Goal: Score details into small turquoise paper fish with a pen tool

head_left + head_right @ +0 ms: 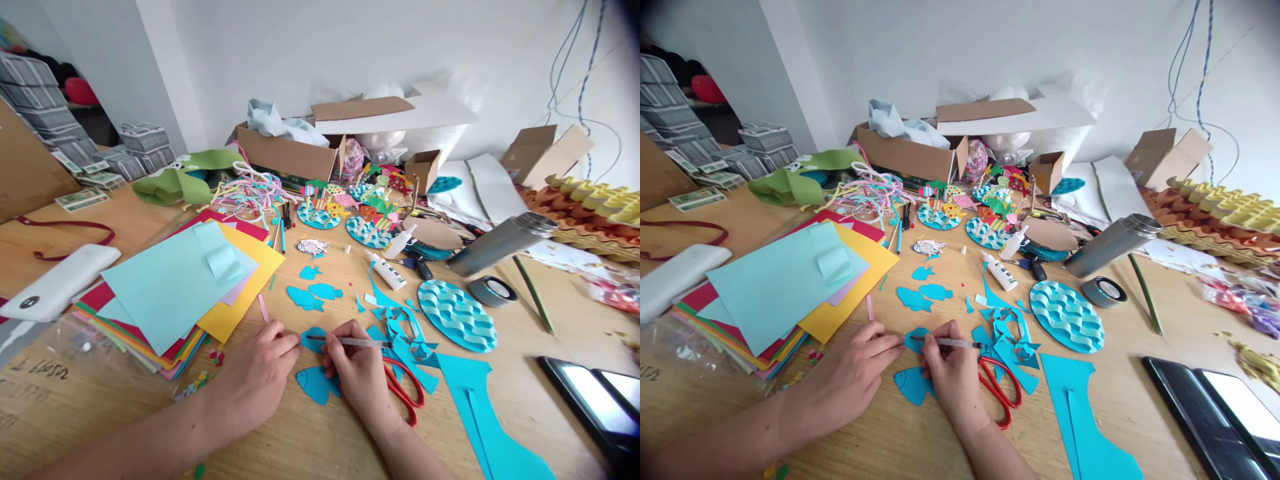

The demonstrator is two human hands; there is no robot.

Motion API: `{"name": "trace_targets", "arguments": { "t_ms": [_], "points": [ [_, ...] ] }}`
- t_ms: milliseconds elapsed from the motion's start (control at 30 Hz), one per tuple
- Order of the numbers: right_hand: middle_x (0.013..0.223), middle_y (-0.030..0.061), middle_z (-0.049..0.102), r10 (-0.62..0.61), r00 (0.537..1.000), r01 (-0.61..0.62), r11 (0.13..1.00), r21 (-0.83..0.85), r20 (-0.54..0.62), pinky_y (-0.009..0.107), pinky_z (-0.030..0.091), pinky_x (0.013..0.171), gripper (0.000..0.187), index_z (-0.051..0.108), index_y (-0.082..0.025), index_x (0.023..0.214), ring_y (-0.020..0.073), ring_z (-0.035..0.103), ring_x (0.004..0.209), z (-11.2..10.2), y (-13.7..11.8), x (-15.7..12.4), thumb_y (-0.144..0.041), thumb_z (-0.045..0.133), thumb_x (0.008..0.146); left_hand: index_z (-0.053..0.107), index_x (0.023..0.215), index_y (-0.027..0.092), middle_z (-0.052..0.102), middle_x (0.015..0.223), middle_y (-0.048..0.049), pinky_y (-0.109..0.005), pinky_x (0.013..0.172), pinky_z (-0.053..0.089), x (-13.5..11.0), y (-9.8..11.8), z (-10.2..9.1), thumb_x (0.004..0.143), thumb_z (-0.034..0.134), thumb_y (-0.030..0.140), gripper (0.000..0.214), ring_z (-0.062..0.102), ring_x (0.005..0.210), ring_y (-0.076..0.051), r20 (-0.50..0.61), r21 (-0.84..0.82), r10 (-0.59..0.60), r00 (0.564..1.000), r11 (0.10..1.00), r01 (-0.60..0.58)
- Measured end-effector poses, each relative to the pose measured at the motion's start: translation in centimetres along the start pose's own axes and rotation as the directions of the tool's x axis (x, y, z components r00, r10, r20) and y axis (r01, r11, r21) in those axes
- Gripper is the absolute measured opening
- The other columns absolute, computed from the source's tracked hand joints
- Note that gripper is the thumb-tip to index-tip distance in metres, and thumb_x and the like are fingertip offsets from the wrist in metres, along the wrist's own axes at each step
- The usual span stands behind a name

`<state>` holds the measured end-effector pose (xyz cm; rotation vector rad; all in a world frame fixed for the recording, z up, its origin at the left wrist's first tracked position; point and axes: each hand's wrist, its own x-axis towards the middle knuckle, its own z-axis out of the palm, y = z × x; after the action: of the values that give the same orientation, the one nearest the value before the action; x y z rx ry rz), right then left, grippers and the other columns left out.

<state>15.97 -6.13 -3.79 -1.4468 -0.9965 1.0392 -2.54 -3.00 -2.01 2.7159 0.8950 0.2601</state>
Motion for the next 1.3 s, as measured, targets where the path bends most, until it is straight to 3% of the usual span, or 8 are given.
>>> {"name": "trace_targets", "arguments": {
  "t_ms": [1300],
  "points": [
    [0.047,-0.0030,0.059,-0.013,1.000,0.013,1.000,-0.014,0.022,0.019,0.039,0.035,0.038,0.050,-0.023,0.070,0.0113,0.051,0.035,-0.15,0.00,-0.10,-0.052,0.070,0.082,0.066,0.112,0.013,0.066,0.120,-0.0080,-0.042,0.099,0.050,0.21,0.16,-0.31,0.079,0.044,-0.007,0.044,0.052,0.109,-0.026,0.015,-0.015,-0.010,1.000,1.000,0.011]
  ]
}}
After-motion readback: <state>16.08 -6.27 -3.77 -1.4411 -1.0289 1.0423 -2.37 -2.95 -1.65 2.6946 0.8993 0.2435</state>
